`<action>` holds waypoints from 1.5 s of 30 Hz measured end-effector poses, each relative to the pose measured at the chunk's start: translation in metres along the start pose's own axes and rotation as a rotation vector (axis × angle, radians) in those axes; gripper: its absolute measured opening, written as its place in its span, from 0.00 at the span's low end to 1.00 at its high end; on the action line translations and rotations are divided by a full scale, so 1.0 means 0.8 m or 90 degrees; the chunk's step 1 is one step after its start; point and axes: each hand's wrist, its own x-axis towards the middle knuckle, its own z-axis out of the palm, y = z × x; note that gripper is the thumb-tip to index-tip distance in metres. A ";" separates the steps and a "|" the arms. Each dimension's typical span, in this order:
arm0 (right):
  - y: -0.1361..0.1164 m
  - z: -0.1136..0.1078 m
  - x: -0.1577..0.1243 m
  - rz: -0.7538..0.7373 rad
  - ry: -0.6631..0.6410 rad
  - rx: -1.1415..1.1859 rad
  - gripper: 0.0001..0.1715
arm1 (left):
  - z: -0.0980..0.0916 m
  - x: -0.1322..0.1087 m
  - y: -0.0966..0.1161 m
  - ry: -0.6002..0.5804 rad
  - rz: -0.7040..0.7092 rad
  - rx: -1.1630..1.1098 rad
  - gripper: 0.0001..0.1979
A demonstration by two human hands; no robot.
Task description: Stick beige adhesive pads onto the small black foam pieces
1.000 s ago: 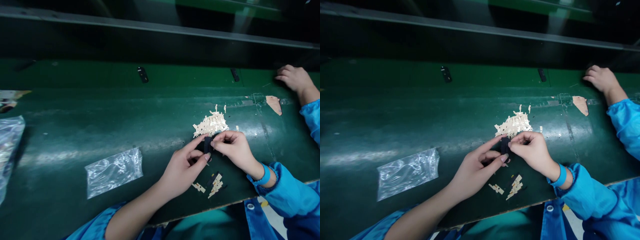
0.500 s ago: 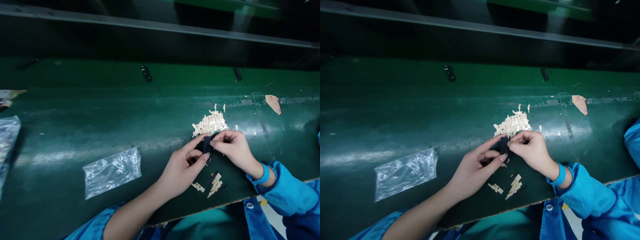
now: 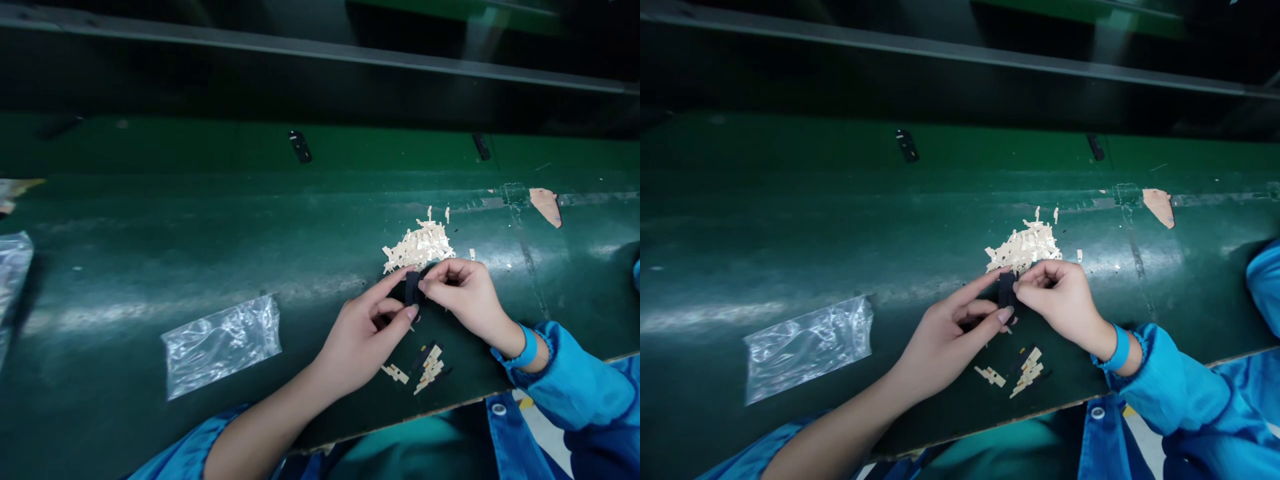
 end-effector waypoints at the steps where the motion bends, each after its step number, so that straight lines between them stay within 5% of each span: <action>1: 0.000 0.000 0.000 -0.001 -0.002 -0.002 0.06 | 0.000 0.000 0.001 0.001 0.001 -0.001 0.32; 45: 0.004 -0.005 0.004 0.009 -0.054 -0.010 0.06 | -0.002 0.002 0.007 0.010 -0.011 -0.012 0.31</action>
